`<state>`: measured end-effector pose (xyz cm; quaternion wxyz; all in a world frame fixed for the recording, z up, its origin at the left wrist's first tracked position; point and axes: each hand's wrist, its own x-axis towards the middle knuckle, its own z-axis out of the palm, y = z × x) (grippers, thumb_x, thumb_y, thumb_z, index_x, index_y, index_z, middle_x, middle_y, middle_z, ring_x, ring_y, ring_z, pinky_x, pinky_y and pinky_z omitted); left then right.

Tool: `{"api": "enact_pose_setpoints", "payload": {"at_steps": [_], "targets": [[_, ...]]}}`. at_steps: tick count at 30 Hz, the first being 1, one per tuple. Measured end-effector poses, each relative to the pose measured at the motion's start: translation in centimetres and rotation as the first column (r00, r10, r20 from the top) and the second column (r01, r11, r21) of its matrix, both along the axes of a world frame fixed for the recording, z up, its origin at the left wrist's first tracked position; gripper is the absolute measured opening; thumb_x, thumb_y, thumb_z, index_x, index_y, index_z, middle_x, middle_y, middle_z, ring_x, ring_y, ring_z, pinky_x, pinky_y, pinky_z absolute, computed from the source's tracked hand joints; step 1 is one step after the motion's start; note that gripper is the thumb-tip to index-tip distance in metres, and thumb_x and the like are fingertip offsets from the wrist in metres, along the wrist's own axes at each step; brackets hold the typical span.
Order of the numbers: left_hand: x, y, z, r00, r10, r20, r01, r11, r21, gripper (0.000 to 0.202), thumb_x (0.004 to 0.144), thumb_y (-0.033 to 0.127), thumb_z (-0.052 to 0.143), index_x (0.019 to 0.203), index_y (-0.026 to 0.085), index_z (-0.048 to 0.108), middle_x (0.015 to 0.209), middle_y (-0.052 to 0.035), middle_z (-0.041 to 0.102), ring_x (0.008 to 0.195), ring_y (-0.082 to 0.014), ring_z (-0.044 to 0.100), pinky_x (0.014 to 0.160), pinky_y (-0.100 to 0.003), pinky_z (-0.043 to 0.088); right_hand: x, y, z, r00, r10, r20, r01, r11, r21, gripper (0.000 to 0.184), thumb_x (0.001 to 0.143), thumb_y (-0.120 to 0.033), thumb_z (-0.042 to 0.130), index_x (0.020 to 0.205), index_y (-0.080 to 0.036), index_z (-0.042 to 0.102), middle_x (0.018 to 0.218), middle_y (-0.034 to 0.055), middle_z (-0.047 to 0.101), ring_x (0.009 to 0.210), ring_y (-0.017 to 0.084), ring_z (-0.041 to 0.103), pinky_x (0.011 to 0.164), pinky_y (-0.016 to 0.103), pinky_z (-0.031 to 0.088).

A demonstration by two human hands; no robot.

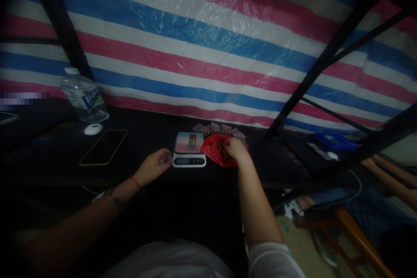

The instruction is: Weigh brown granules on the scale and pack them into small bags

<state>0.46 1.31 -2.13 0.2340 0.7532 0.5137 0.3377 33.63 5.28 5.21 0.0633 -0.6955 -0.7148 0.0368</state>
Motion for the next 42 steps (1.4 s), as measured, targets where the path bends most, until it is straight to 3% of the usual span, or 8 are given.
{"api": "enact_pose_setpoints", "payload": {"at_steps": [4,7,16,28,32,38,40,42], "targets": [[0.1,-0.1,0.2,1.000,0.011,-0.002,-0.011,1.000,0.008,0.020,0.079,0.034,0.053,0.092,0.020,0.059,0.086,-0.0036,0.067,0.078,-0.0186,0.064,0.072,-0.029,0.047,-0.1,-0.3,-2.5,0.999,0.031,-0.019,-0.032,0.998,-0.057,0.031,0.075,-0.017,0.062,0.104,-0.019,0.072,0.103,0.0070,0.072,0.094,0.019,0.066,0.078,0.022,0.045],[0.2,-0.2,0.4,1.000,0.018,-0.007,-0.018,1.000,0.014,0.021,0.078,0.035,0.053,0.091,0.020,0.059,0.085,-0.0034,0.067,0.077,-0.0184,0.064,0.071,-0.028,0.047,-0.5,-0.1,-3.4,1.000,0.017,-0.014,-0.018,0.998,-0.053,0.031,0.074,-0.014,0.060,0.101,-0.018,0.073,0.104,0.0096,0.072,0.096,0.021,0.066,0.081,0.023,0.046],[0.0,0.2,-0.2,1.000,0.005,-0.022,-0.005,1.000,0.010,0.022,0.080,0.035,0.052,0.094,0.020,0.059,0.087,-0.0031,0.067,0.079,-0.0186,0.064,0.073,-0.029,0.048,-0.1,0.3,-4.0,1.000,-0.020,-0.018,0.019,1.000,-0.015,0.030,0.076,-0.012,0.057,0.100,-0.020,0.074,0.102,0.0074,0.073,0.096,0.018,0.066,0.086,0.023,0.046],[-0.1,0.2,-0.2,1.000,-0.009,-0.030,0.010,1.000,0.019,0.021,0.080,0.033,0.052,0.094,0.020,0.059,0.087,-0.0032,0.068,0.079,-0.0185,0.065,0.072,-0.029,0.048,0.6,0.6,-4.3,0.998,-0.062,-0.005,0.062,0.995,0.076,0.032,0.086,-0.016,0.051,0.111,-0.021,0.069,0.107,0.0084,0.071,0.100,0.020,0.066,0.090,0.026,0.045],[0.0,0.1,-0.2,1.000,-0.002,-0.020,0.002,1.000,0.022,0.021,0.080,0.034,0.053,0.094,0.020,0.059,0.088,-0.0033,0.068,0.080,-0.0189,0.065,0.073,-0.029,0.049,0.4,0.2,-3.8,0.998,-0.067,-0.006,0.067,0.991,0.112,0.032,0.086,-0.018,0.050,0.113,-0.021,0.068,0.107,0.0089,0.071,0.101,0.021,0.065,0.091,0.028,0.045],[-0.1,0.1,0.0,0.998,0.038,0.041,-0.040,0.998,0.039,0.026,0.077,0.037,0.056,0.096,0.020,0.057,0.086,-0.0018,0.066,0.078,-0.0177,0.063,0.073,-0.030,0.049,-0.1,-1.2,-1.5,0.993,-0.095,-0.071,0.109,0.968,0.224,0.028,0.087,-0.024,0.049,0.103,-0.018,0.071,0.099,0.0119,0.072,0.093,0.024,0.067,0.085,0.031,0.048],[0.0,0.0,0.2,0.996,0.050,0.067,-0.054,0.997,0.053,0.030,0.075,0.039,0.058,0.098,0.019,0.056,0.086,-0.0018,0.065,0.077,-0.0176,0.062,0.072,-0.030,0.049,-0.9,-1.9,-0.7,0.988,-0.041,-0.150,0.081,0.958,0.275,0.030,0.087,-0.020,0.046,0.107,-0.017,0.069,0.098,0.0121,0.072,0.092,0.024,0.067,0.084,0.032,0.048],[0.3,-0.4,0.5,0.996,0.045,0.081,-0.051,0.996,0.074,0.034,0.074,0.040,0.060,0.101,0.019,0.055,0.086,-0.0019,0.064,0.077,-0.0178,0.062,0.071,-0.030,0.049,-2.3,-2.8,-0.2,0.956,0.099,-0.275,-0.008,0.950,0.313,0.035,0.085,-0.014,0.044,0.110,-0.018,0.067,0.100,0.0100,0.071,0.092,0.021,0.066,0.086,0.031,0.048]]}}
